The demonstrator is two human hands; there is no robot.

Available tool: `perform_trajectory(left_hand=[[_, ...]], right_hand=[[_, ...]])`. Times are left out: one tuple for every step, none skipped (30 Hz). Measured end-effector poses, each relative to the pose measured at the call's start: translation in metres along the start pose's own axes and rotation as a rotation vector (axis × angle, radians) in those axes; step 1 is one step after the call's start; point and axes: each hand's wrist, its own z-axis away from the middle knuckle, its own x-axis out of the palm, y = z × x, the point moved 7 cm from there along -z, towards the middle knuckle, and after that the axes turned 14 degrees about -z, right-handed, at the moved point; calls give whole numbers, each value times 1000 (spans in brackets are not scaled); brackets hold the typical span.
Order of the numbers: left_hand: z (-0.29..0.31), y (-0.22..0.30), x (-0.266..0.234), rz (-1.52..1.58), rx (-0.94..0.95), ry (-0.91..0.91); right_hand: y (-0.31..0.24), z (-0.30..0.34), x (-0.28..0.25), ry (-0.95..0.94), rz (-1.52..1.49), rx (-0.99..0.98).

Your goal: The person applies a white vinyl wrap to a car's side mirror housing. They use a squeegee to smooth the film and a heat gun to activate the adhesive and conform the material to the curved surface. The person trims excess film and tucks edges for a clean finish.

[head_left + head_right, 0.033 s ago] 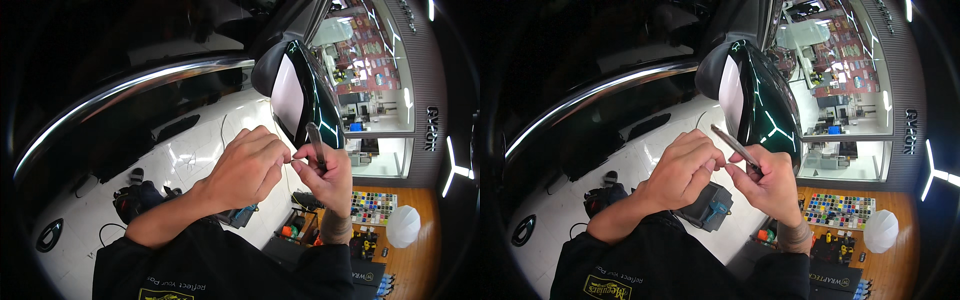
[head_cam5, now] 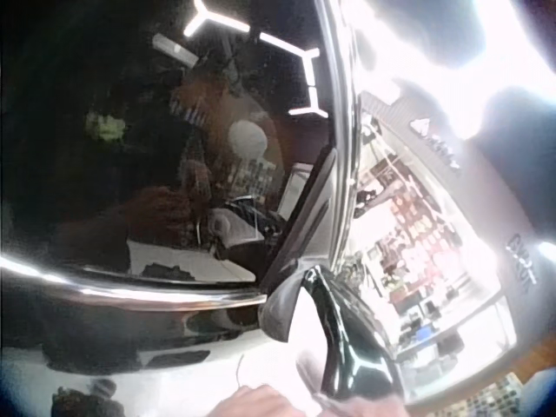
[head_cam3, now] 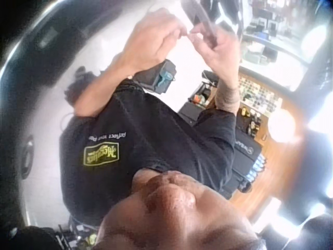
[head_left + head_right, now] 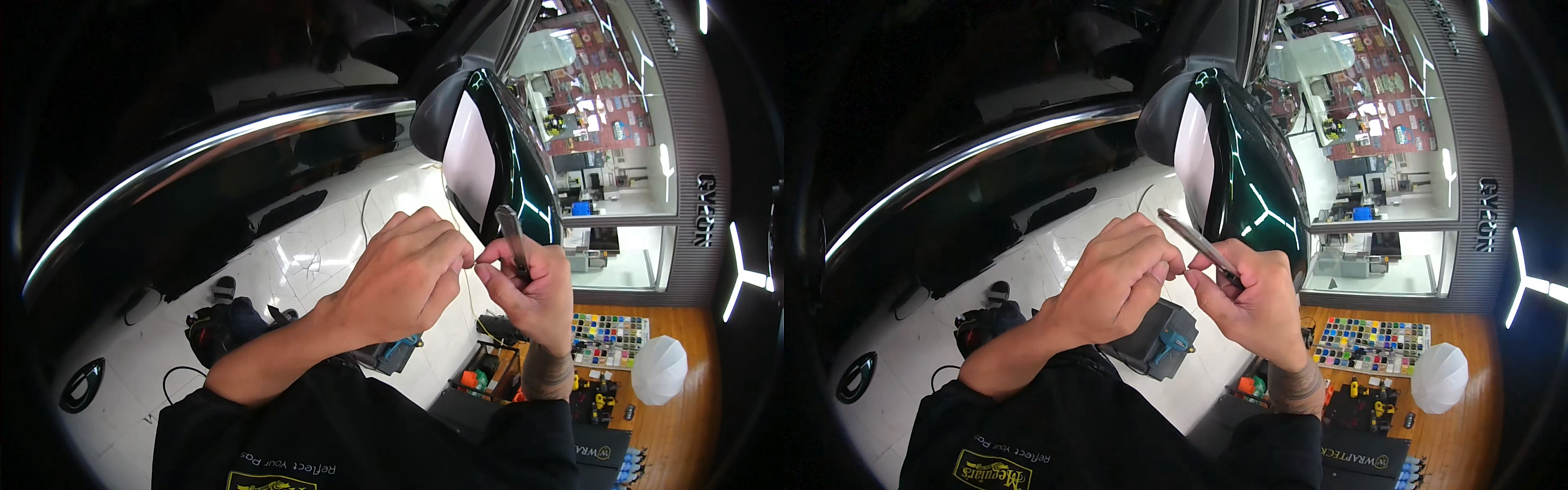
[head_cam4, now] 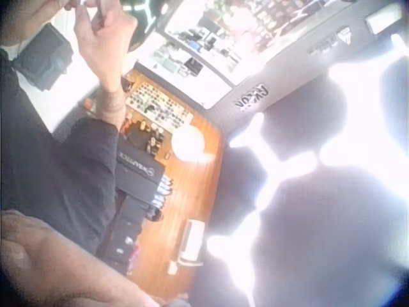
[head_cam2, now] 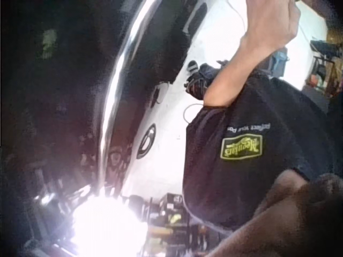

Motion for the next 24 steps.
perform_trajectory(left_hand=[[-1, -1, -1, -17, 10, 4], [-2, -2, -3, -35, 19, 8], [-1, -3, -3, -45, 23, 10], [-1, -9, -5, 20, -41, 34], [0, -16, -7, 86, -105, 57], [2, -22, -7, 158, -172, 78], [6, -30, -1, 326, -286, 53], [10, -39, 8, 494, -399, 25], [17, -47, 17, 656, -514, 1], [20, -48, 25, 774, -560, -26], [23, -47, 35, 892, -606, -54], [27, -45, 45, 1008, -654, -84], [29, -44, 51, 1062, -663, -79], [30, -43, 56, 1081, -677, -65], [31, -42, 60, 1102, -690, -52], [32, -42, 63, 1123, -703, -39], [31, -42, 64, 1091, -679, -28], [30, -41, 64, 1079, -677, -20], [29, -40, 64, 1067, -676, -12], [28, -40, 63, 1055, -674, -4], [27, -39, 63, 1039, -668, 16], [26, -39, 62, 1023, -661, 37], [26, -39, 61, 1007, -655, 58], [26, -40, 61, 1001, -656, 79]], right_hand=[[0, -1, 3, 21, -25, 19], [0, -2, 5, 40, -25, 9], [3, -1, 6, 59, -22, 8], [6, 0, 6, 78, -19, 8], [6, 1, 5, 88, 12, -59], [9, 3, 1, 173, -36, -77], [12, 7, 0, 259, -83, -94], [13, 12, -1, 346, -130, -112], [22, 18, 2, 439, -237, -46], [26, 23, 5, 518, -292, -50], [35, 27, 9, 598, -346, -53], [42, 32, 13, 678, -402, -55], [42, 35, 19, 710, -452, -86], [47, 35, 25, 738, -531, -86], [48, 37, 28, 760, -546, -99], [49, 40, 30, 782, -560, -112], [50, 41, 32, 796, -572, -122], [52, 42, 32, 812, -587, -136], [52, 43, 32, 828, -601, -150], [51, 44, 33, 842, -571, -156], [50, 43, 33, 855, -542, -160], [49, 43, 34, 866, -512, -165], [47, 42, 35, 880, -478, -171], [45, 41, 37, 892, -444, -175]])
